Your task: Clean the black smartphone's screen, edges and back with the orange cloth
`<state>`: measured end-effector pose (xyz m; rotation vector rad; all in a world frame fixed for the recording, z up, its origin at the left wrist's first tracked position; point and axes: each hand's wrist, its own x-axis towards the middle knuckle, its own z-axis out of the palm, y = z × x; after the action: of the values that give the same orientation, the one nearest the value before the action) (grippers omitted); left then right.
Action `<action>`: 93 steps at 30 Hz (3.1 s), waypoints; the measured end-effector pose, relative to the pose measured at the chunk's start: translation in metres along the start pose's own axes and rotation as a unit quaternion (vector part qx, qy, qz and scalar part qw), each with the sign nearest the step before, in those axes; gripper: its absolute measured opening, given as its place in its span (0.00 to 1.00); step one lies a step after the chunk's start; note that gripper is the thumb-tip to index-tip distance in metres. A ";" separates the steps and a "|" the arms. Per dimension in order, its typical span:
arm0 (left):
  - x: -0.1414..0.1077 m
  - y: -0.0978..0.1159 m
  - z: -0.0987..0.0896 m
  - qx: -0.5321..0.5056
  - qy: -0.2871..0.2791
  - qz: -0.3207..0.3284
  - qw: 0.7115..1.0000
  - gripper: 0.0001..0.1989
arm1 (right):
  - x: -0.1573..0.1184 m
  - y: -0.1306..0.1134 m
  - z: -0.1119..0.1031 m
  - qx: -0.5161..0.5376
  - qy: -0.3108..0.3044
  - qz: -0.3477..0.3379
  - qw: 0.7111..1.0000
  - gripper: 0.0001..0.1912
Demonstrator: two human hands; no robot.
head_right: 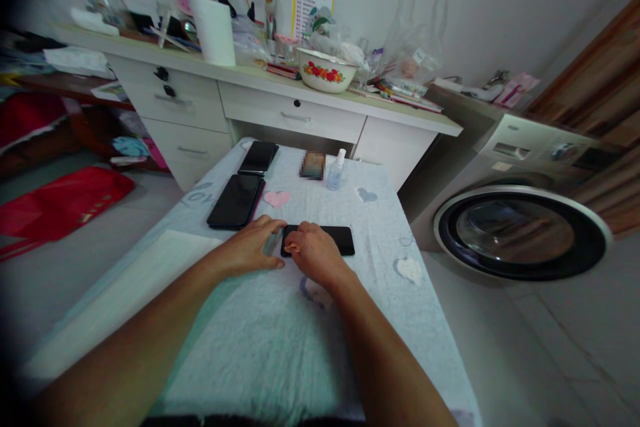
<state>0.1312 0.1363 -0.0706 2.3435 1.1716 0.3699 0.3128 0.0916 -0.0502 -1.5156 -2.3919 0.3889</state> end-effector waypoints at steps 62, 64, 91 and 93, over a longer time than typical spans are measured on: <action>0.002 0.001 0.006 0.019 0.032 0.017 0.999 0.28 | 0.009 0.000 0.009 -0.080 0.063 0.076 0.992 0.11; 0.002 0.000 0.006 0.020 0.033 0.019 0.999 0.29 | 0.009 0.000 0.009 -0.080 0.060 0.080 0.992 0.11; 0.002 -0.005 0.011 0.030 0.038 0.023 0.999 0.29 | -0.008 0.008 -0.001 -0.126 0.050 0.142 0.981 0.10; 0.002 -0.004 0.010 0.029 0.037 0.020 0.999 0.30 | -0.010 0.005 -0.001 -0.111 0.046 0.133 0.984 0.09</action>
<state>0.1346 0.1369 -0.0811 2.4247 1.1853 0.4468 0.3211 0.0840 -0.0522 -1.9170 -2.2266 0.1058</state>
